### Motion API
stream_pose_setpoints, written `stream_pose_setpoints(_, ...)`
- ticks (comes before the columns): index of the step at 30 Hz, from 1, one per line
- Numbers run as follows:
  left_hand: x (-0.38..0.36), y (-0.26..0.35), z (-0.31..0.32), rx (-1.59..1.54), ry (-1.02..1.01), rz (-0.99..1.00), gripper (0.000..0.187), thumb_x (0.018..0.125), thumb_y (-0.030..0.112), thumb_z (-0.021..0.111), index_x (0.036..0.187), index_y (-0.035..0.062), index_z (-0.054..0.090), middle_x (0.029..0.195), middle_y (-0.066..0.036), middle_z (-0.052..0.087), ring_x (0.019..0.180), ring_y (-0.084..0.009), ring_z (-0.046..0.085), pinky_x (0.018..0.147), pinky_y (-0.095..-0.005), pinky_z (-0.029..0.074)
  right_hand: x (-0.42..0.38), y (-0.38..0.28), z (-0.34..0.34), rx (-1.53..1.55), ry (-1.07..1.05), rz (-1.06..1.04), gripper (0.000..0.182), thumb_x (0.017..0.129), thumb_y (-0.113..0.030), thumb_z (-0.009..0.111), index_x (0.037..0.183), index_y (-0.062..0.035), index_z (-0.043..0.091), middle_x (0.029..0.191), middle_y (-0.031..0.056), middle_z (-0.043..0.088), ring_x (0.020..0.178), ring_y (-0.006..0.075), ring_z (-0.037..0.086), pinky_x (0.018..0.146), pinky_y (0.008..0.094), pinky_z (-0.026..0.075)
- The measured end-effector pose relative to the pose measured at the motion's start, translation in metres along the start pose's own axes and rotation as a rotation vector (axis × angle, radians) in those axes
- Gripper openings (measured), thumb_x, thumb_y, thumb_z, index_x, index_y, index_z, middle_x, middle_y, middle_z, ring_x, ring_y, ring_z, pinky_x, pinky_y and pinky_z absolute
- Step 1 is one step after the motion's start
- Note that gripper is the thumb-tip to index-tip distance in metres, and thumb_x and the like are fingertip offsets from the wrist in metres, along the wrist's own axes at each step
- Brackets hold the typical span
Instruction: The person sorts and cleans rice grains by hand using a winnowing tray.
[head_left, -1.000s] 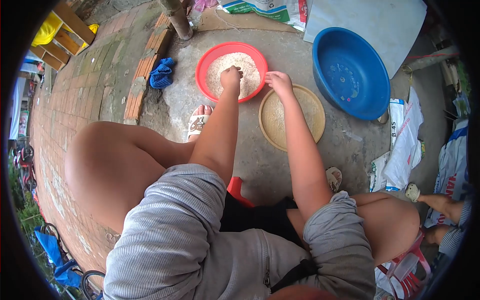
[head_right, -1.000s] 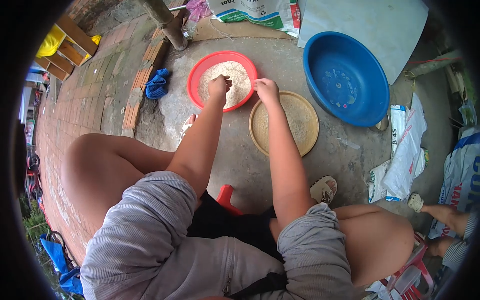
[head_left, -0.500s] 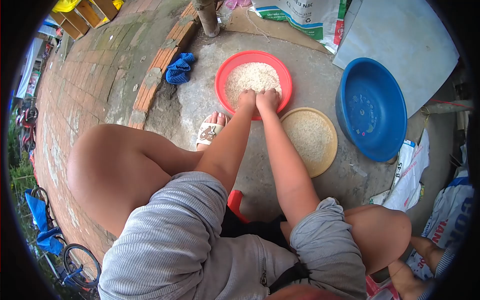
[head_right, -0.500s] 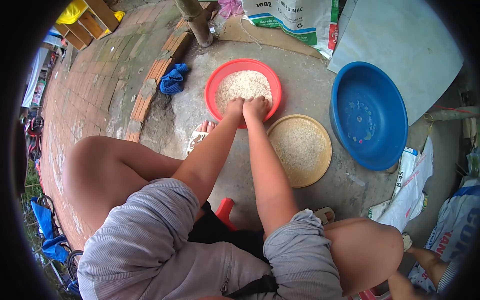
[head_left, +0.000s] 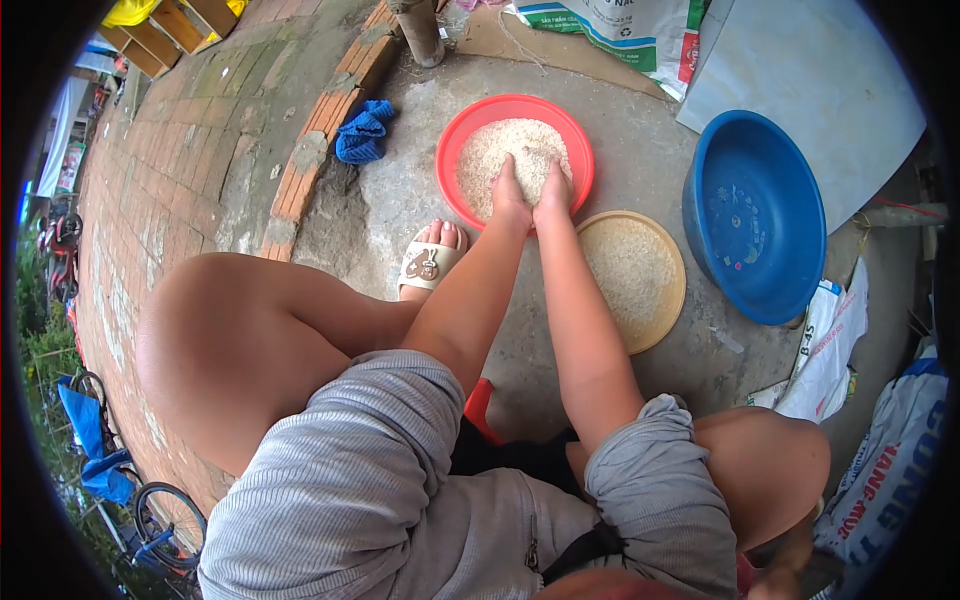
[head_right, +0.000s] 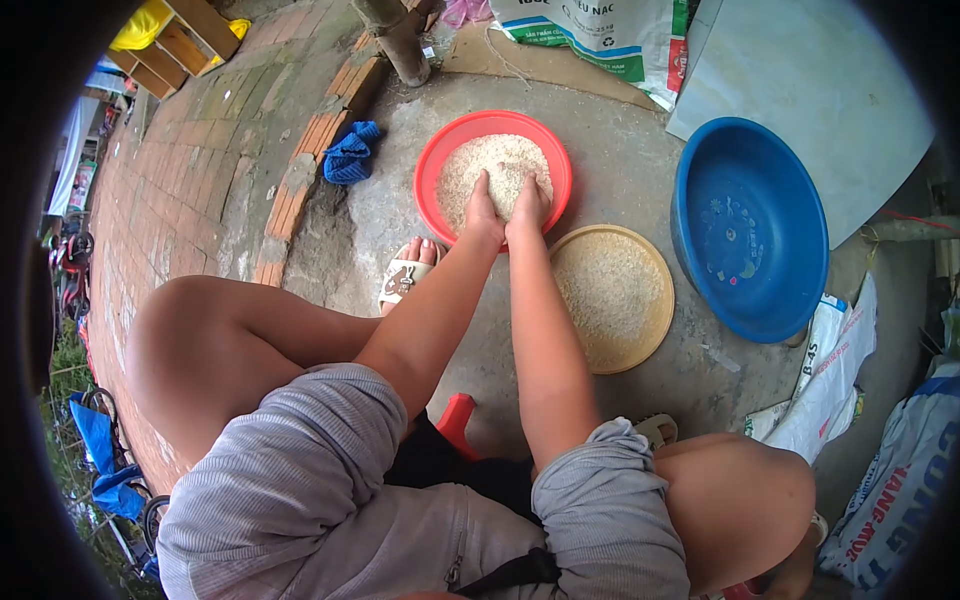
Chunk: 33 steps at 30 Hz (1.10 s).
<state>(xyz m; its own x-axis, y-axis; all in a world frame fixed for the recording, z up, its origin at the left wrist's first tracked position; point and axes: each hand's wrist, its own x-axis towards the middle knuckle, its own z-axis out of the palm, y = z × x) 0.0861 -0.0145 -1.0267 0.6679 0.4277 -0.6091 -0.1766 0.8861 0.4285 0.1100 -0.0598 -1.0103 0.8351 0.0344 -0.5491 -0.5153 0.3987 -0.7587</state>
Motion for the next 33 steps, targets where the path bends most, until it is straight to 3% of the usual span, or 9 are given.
stream_pose_setpoints(1,-0.002,0.001,0.001,-0.029,-0.039,-0.022,0.048,0.090,0.037,0.053,0.123,0.0035,0.048,0.116,-0.014,0.056,0.105,-0.0269,0.055,0.090,-0.0428,0.045,-0.002,-0.002,-0.001,0.114,-0.016,-0.021,0.042,0.094,-0.028,0.044,0.116,0.0069,0.054,0.114,0.0152,0.058,0.101,0.0236,0.057,0.087,0.0362,0.046)
stream_pose_setpoints(5,-0.028,0.003,0.023,0.000,-0.146,-0.021,0.044,0.091,0.043,0.048,0.117,0.0077,0.053,0.114,-0.015,0.058,0.103,-0.0294,0.057,0.094,-0.0443,0.044,-0.018,-0.023,-0.003,0.063,0.024,-0.068,0.039,0.094,-0.027,0.045,0.113,0.0047,0.056,0.111,0.0135,0.060,0.098,0.0222,0.059,0.085,0.0347,0.048)
stream_pose_setpoints(12,-0.035,-0.026,0.048,-0.028,-0.322,-0.162,0.038,0.091,0.043,0.049,0.102,0.0075,0.059,0.102,-0.013,0.062,0.095,-0.0286,0.060,0.088,-0.0431,0.047,-0.033,-0.064,-0.027,0.373,0.086,-0.146,0.036,0.092,-0.026,0.047,0.102,0.0069,0.055,0.100,0.0178,0.061,0.083,0.0257,0.064,0.069,0.0361,0.055)
stream_pose_setpoints(14,-0.044,-0.040,0.054,0.013,-0.331,-0.179,0.036,0.090,0.042,0.052,0.092,0.0070,0.059,0.091,-0.012,0.063,0.086,-0.0276,0.061,0.082,-0.0421,0.050,-0.038,-0.076,-0.044,0.376,0.131,-0.178,0.039,0.090,-0.027,0.049,0.109,0.0066,0.053,0.103,0.0172,0.061,0.086,0.0266,0.063,0.076,0.0391,0.053)
stream_pose_setpoints(15,-0.058,-0.046,0.063,0.018,-0.250,-0.180,0.039,0.087,0.040,0.058,0.083,0.0021,0.060,0.082,-0.012,0.060,0.078,-0.0246,0.059,0.076,-0.0394,0.051,-0.045,-0.083,-0.050,0.388,0.201,-0.215,0.035,0.088,-0.027,0.048,0.102,0.0050,0.053,0.097,0.0170,0.060,0.084,0.0278,0.063,0.077,0.0416,0.052)
stream_pose_setpoints(19,-0.077,-0.081,0.064,0.081,-0.212,-0.194,0.037,0.083,0.038,0.063,0.070,0.0057,0.052,0.071,-0.011,0.055,0.070,-0.0234,0.057,0.067,-0.0411,0.051,-0.045,-0.085,-0.096,0.493,0.168,-0.165,0.031,0.088,-0.029,0.044,0.093,0.0011,0.049,0.094,0.0157,0.057,0.086,0.0304,0.061,0.076,0.0441,0.052)
stream_pose_setpoints(24,-0.106,-0.105,0.065,0.176,-0.096,-0.215,0.037,0.081,0.035,0.065,0.067,0.0051,0.049,0.064,-0.009,0.050,0.060,-0.0219,0.053,0.059,-0.0396,0.049,-0.041,-0.078,-0.146,0.621,0.245,-0.136,0.039,0.088,-0.028,0.041,0.106,0.0068,0.049,0.104,0.0203,0.056,0.088,0.0324,0.061,0.075,0.0440,0.052)
stream_pose_setpoints(28,-0.119,-0.112,0.078,0.312,-0.147,-0.222,0.030,0.084,0.028,0.062,0.065,0.0085,0.048,0.057,-0.006,0.047,0.051,-0.0195,0.047,0.051,-0.0341,0.043,-0.022,-0.076,-0.189,0.646,0.090,-0.076,0.038,0.086,-0.029,0.046,0.105,0.0043,0.051,0.101,0.0165,0.058,0.087,0.0302,0.061,0.076,0.0427,0.051)
stream_pose_setpoints(33,-0.112,-0.121,0.092,0.680,-0.385,-0.092,0.032,0.087,0.028,0.059,0.065,0.0064,0.050,0.054,-0.006,0.046,0.039,-0.0167,0.040,0.038,-0.0310,0.032,-0.038,-0.115,-0.209,0.024,0.025,0.025,0.034,0.085,-0.034,0.054,0.093,-0.0005,0.060,0.087,0.0110,0.061,0.078,0.0208,0.060,0.065,0.0356,0.048)
